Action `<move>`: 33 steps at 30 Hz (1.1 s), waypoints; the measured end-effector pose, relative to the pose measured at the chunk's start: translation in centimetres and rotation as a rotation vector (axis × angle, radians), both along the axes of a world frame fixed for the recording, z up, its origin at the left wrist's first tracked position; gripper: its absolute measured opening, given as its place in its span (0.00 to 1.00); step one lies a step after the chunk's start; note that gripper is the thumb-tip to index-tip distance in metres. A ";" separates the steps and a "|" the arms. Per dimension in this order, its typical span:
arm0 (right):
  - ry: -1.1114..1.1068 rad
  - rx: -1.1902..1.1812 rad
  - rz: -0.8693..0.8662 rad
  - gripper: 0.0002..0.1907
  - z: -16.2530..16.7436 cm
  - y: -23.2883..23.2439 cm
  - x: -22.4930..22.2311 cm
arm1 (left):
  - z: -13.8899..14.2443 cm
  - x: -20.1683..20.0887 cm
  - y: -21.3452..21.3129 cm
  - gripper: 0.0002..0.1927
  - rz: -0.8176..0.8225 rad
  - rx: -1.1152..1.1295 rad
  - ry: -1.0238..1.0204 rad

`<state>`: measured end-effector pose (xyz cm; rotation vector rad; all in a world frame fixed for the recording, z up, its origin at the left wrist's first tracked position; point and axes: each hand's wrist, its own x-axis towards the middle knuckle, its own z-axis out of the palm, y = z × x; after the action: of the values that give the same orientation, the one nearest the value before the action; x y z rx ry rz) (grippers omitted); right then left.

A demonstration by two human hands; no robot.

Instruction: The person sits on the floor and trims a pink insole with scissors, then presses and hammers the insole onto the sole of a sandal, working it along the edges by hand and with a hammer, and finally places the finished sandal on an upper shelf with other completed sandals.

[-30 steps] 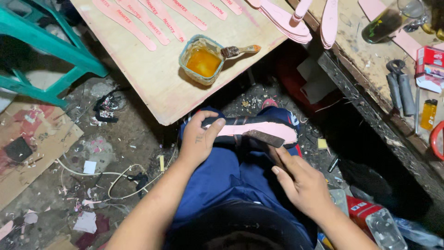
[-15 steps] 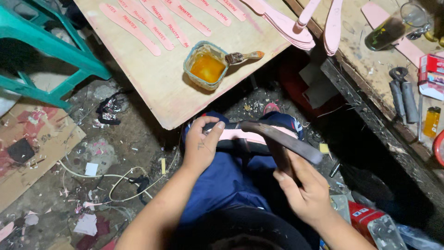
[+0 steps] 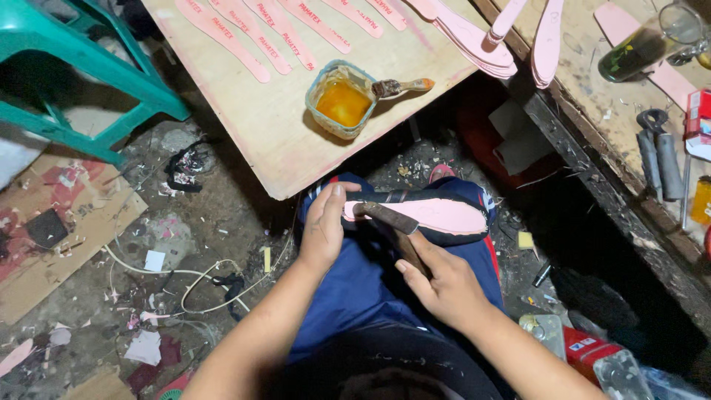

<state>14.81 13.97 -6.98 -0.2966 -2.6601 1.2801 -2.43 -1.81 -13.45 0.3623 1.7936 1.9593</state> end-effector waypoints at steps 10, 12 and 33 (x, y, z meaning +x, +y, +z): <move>0.010 -0.012 -0.010 0.32 1.2 -1.0 0.1 | -0.5 0.2 -0.2 0.25 -0.017 0.071 -0.034; -0.015 -0.003 -0.020 0.33 1.2 -1.3 0.3 | -0.8 0.3 0.0 0.25 -0.008 0.056 -0.084; -0.025 0.341 -0.369 0.32 -0.1 3.5 6.3 | 9.2 0.8 3.9 0.44 -0.460 -0.899 1.232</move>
<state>21.11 17.45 -7.06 -0.7110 -2.6168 0.7068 -1.62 2.09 -4.23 1.6588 2.6453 0.3604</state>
